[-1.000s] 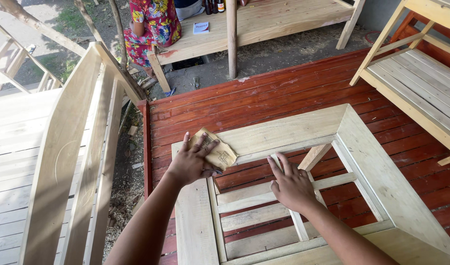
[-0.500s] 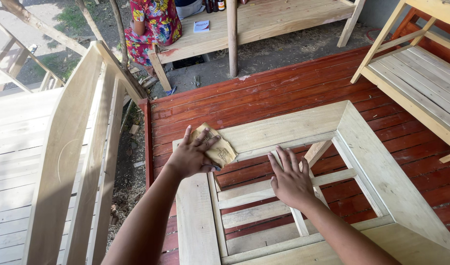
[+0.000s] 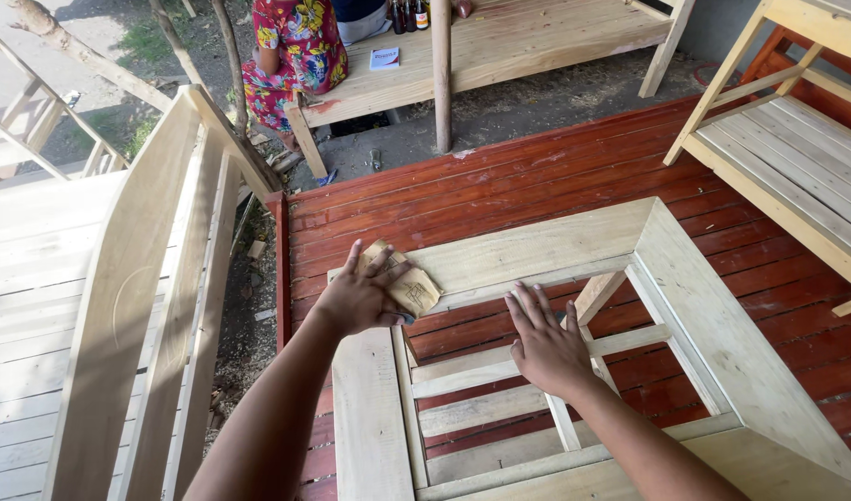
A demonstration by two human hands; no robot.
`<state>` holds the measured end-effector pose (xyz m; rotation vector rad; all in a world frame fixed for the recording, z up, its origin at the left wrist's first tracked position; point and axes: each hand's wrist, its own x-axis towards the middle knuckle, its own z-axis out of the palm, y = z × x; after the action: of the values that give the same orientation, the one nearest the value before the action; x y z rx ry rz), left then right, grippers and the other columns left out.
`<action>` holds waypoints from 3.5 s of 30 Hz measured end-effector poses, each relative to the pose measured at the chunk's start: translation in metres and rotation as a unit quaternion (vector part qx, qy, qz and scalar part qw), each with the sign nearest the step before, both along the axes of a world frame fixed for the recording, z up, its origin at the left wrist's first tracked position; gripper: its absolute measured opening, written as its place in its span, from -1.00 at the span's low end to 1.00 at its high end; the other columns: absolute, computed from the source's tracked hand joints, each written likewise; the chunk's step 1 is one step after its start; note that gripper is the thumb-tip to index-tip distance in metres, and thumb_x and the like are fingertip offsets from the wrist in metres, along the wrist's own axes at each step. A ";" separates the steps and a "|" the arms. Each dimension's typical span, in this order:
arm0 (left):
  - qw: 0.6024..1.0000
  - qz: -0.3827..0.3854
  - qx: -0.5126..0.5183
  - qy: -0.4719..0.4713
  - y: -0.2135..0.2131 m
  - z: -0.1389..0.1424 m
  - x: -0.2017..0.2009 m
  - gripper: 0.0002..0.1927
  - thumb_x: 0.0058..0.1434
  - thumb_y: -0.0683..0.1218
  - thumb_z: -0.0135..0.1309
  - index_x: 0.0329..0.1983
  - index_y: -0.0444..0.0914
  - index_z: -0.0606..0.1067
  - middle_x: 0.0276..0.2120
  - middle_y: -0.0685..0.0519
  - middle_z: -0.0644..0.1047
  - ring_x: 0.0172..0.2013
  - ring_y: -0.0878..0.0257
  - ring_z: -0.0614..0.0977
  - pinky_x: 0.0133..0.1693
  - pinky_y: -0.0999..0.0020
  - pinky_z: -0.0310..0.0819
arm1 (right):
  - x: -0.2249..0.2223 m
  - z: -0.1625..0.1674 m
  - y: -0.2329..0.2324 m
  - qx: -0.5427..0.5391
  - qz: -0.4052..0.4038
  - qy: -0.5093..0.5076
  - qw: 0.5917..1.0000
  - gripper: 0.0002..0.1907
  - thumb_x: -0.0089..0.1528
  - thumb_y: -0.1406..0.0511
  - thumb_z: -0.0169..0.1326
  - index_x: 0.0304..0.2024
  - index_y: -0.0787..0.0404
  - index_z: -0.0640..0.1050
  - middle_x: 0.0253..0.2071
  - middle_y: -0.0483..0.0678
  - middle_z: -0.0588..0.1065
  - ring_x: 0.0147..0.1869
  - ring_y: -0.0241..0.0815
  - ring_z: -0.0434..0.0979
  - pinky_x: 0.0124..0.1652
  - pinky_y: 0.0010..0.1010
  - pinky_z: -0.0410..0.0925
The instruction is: The person sands a wooden window-frame panel resting on a red slatted work table, rubbing sandpaper by hand along the frame edges and inner crossbars, working around the frame section by section throughout the clip.
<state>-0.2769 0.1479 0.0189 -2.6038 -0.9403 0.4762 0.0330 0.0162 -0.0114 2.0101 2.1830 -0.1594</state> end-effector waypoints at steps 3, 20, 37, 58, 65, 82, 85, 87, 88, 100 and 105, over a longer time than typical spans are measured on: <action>0.996 -0.068 0.054 0.023 0.006 0.001 0.040 -0.45 0.27 0.52 -0.38 0.04 0.39 0.55 0.55 0.26 -0.05 0.53 0.04 -0.11 0.35 -0.40 -0.42 | 0.001 0.000 0.000 -0.005 -0.001 -0.006 1.000 -0.23 0.34 0.11 -0.26 0.54 0.00 -0.20 0.61 -0.17 -0.39 0.66 -0.15 -0.45 0.44 0.23 -0.31; 0.991 -0.030 0.106 -0.072 -0.009 -0.017 0.032 -0.37 0.26 0.51 -0.39 0.22 0.28 0.46 0.52 0.31 0.01 0.50 0.14 -0.05 0.38 -0.28 -0.42 | 0.004 -0.002 0.002 -0.007 0.008 0.004 1.000 -0.20 0.33 0.12 -0.27 0.54 0.00 -0.25 0.61 -0.17 -0.42 0.66 -0.12 -0.51 0.44 0.20 -0.34; 0.972 -0.029 -0.058 -0.227 -0.021 -0.025 0.097 -0.55 0.22 0.41 -0.22 0.18 0.59 0.42 0.51 0.30 -0.06 0.50 0.05 -0.12 0.40 -0.26 -0.46 | -0.005 0.010 -0.009 -0.014 -0.041 0.013 0.999 -0.12 0.35 -0.02 -0.24 0.52 0.15 -0.30 0.60 -0.03 -0.42 0.66 -0.10 -0.46 0.47 0.09 -0.33; 0.990 -0.061 -0.042 -0.121 0.019 -0.045 0.115 -0.35 0.20 0.52 -0.31 0.31 0.35 0.37 0.54 0.34 -0.05 0.51 0.10 -0.14 0.41 -0.28 -0.42 | 0.000 0.001 -0.013 0.036 -0.002 0.042 0.998 -0.15 0.33 0.05 -0.22 0.51 0.21 -0.23 0.60 0.02 -0.31 0.65 -0.05 -0.41 0.44 0.14 -0.31; 0.951 -0.191 0.062 -0.235 0.025 -0.039 0.090 -0.28 0.06 0.56 -0.33 0.23 0.33 0.43 0.44 0.26 0.01 0.45 0.05 -0.10 0.34 -0.41 -0.43 | -0.002 -0.001 -0.007 0.020 -0.013 0.017 1.000 -0.13 0.32 0.08 -0.21 0.51 0.26 -0.26 0.59 0.15 -0.38 0.64 0.09 -0.46 0.43 0.14 -0.32; 0.976 -0.173 0.115 -0.061 0.021 -0.021 0.136 -0.34 0.15 0.59 -0.38 0.32 0.51 0.25 0.51 0.31 -0.01 0.49 0.07 -0.14 0.34 -0.38 -0.41 | 0.002 -0.007 -0.005 0.003 -0.019 0.000 1.000 -0.14 0.31 0.08 -0.19 0.51 0.24 -0.21 0.59 0.16 -0.36 0.65 0.15 -0.44 0.42 0.21 -0.24; 0.987 -0.145 0.069 -0.013 0.018 -0.019 0.149 -0.40 0.20 0.56 -0.40 0.31 0.54 0.25 0.55 0.32 -0.06 0.53 0.08 -0.17 0.38 -0.35 -0.43 | 0.002 -0.007 -0.004 0.013 -0.019 0.008 1.000 -0.14 0.31 0.07 -0.17 0.51 0.26 -0.19 0.58 0.19 -0.33 0.66 0.15 -0.42 0.43 0.21 -0.23; 0.989 -0.131 0.049 -0.044 0.015 -0.020 0.132 -0.37 0.22 0.55 -0.39 0.35 0.50 0.24 0.56 0.30 -0.06 0.54 0.08 -0.17 0.42 -0.32 -0.43 | 0.003 -0.010 -0.006 0.050 -0.004 0.014 0.999 -0.14 0.29 0.09 -0.15 0.51 0.24 -0.17 0.58 0.14 -0.31 0.66 0.11 -0.39 0.44 0.20 -0.23; 0.984 -0.136 0.066 -0.090 0.015 -0.020 0.113 -0.31 0.21 0.56 -0.39 0.40 0.44 0.23 0.55 0.28 -0.04 0.53 0.07 -0.15 0.42 -0.31 -0.41 | 0.001 -0.011 -0.006 0.049 0.001 0.021 0.999 -0.13 0.29 0.10 -0.16 0.50 0.27 -0.19 0.58 0.15 -0.32 0.65 0.13 -0.40 0.43 0.21 -0.23; 0.985 -0.154 0.059 -0.051 0.020 -0.003 0.140 -0.41 0.18 0.52 -0.32 0.32 0.55 0.23 0.53 0.35 -0.01 0.52 0.14 -0.13 0.41 -0.30 -0.44 | -0.001 -0.001 -0.006 -0.002 -0.006 0.009 1.000 -0.13 0.32 0.10 -0.19 0.52 0.23 -0.27 0.58 0.19 -0.40 0.64 0.21 -0.43 0.40 0.28 -0.22; 0.987 -0.128 0.067 -0.064 0.012 -0.003 0.086 -0.45 0.27 0.50 -0.32 0.33 0.49 0.25 0.53 0.31 0.01 0.51 0.09 -0.12 0.38 -0.37 -0.41 | -0.002 0.001 -0.004 -0.027 -0.008 0.010 1.000 -0.13 0.34 0.11 -0.22 0.52 0.26 -0.31 0.57 0.23 -0.46 0.64 0.23 -0.46 0.41 0.29 -0.26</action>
<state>-0.1909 0.1603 0.0157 -2.6052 -0.6356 0.1745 0.0310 0.0118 -0.0099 2.0054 2.1511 -0.2387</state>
